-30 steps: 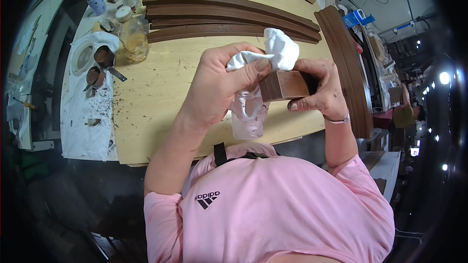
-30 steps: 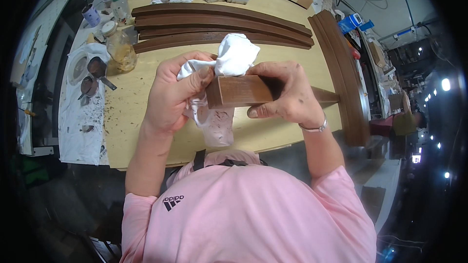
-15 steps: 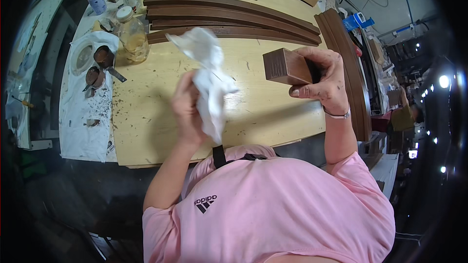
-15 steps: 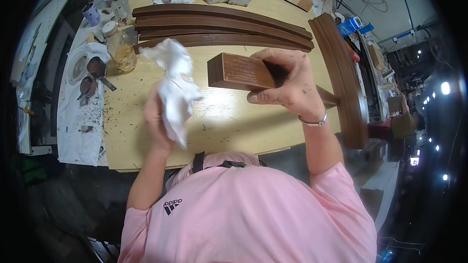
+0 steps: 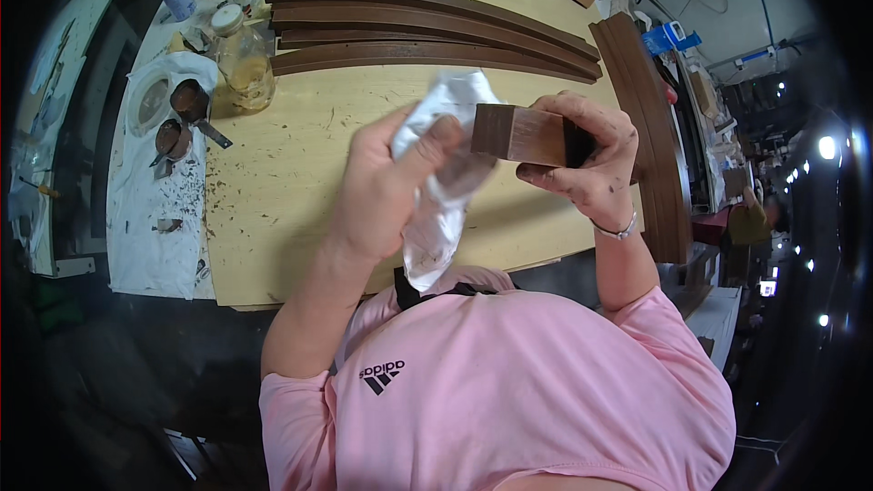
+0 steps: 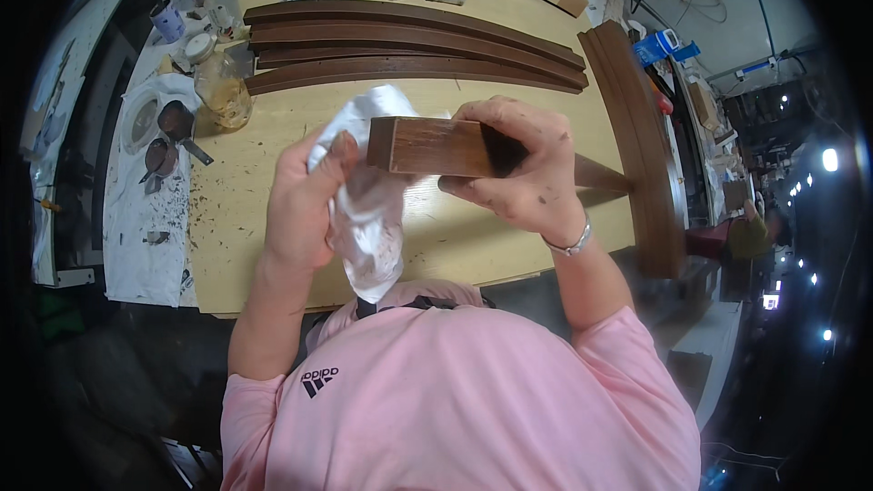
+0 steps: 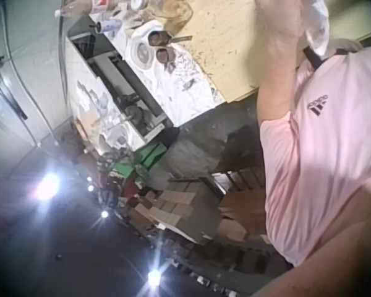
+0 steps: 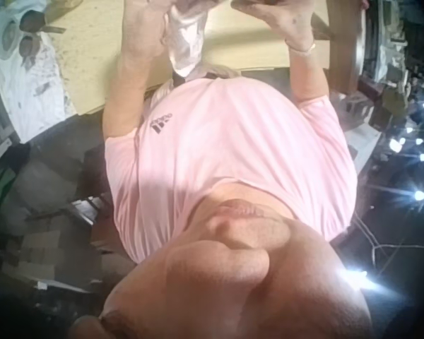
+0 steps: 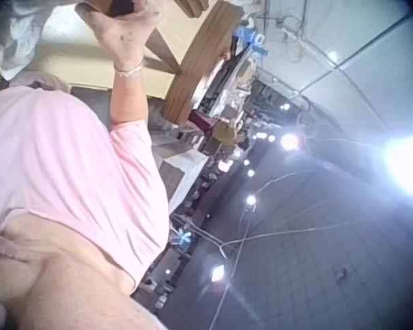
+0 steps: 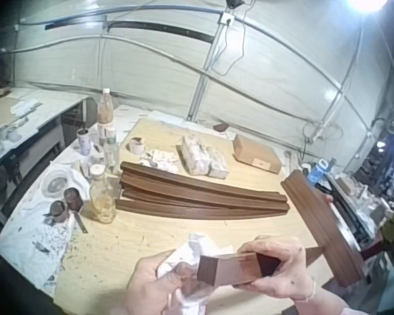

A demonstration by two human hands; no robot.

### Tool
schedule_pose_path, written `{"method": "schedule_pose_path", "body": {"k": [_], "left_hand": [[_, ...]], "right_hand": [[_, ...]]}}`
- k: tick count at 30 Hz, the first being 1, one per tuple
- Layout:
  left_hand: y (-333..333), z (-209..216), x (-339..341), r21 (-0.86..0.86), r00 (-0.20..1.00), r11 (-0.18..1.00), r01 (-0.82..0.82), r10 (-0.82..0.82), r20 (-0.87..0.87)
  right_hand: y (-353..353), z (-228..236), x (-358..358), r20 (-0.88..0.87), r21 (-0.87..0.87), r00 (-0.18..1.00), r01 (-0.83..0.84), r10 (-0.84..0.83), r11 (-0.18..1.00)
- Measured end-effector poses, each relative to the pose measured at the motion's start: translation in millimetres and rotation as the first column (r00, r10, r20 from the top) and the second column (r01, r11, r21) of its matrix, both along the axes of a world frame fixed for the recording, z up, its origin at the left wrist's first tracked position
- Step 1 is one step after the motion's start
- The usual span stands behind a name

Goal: The person cleans and finishes wooden boards by wiping them with a cloth, applying liquid from a bottle to the cloth, and scraping the edges with a metal blade.

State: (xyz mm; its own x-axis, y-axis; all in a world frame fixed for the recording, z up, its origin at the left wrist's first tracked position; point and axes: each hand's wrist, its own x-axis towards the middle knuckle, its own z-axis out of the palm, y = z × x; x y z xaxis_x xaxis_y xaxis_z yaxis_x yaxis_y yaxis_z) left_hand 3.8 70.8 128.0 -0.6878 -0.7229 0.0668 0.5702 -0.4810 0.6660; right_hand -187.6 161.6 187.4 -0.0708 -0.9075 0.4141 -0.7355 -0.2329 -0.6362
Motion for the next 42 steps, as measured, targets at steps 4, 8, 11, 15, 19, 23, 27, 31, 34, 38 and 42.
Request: {"method": "schedule_pose_path", "body": {"k": [4,8,11,15,19,23,27,31,34,38,42], "left_hand": [[-1,18,10,-0.116,0.98,0.976,0.186,-0.175,0.096],[-3,18,14,0.001,0.969,0.971,0.24,-0.239,0.06],[-3,17,16,-0.001,0.972,0.975,0.223,-0.222,0.078],[-3,21,19,0.049,0.968,0.968,0.245,-0.247,0.05],[3,17,16,0.062,0.98,0.979,0.196,-0.198,0.034],[0,18,19,0.067,0.974,0.973,0.222,-0.224,0.029],[5,16,17,0.11,0.981,0.975,0.192,-0.193,0.002],[8,18,17,0.085,0.988,0.985,0.151,-0.153,0.016],[5,19,19,0.147,0.981,0.971,0.19,-0.191,-0.005],[11,17,14,0.212,0.974,0.951,0.225,-0.212,-0.081],[15,8,10,0.184,0.978,0.963,0.199,-0.183,-0.101]], "right_hand": [[-2,-8,2,-0.149,-0.114,0.989,-0.013,-0.004,0.993],[0,-14,11,-0.251,-0.25,0.966,0.003,-0.067,0.968],[4,-21,13,-0.288,-0.304,0.952,0.014,-0.106,0.953],[8,-21,13,-0.259,-0.288,0.959,0.039,-0.117,0.957],[8,-19,15,-0.289,-0.313,0.948,0.037,-0.133,0.949],[10,-20,15,-0.301,-0.327,0.943,0.039,-0.143,0.944],[10,-19,17,-0.33,-0.35,0.927,0.054,-0.177,0.935],[10,-20,18,-0.323,-0.37,0.929,0.051,-0.18,0.928],[13,-21,20,-0.339,-0.365,0.916,0.081,-0.213,0.928],[12,-27,21,-0.352,-0.436,0.905,0.067,-0.238,0.897],[14,-30,22,-0.354,-0.447,0.898,0.082,-0.261,0.891]]}}
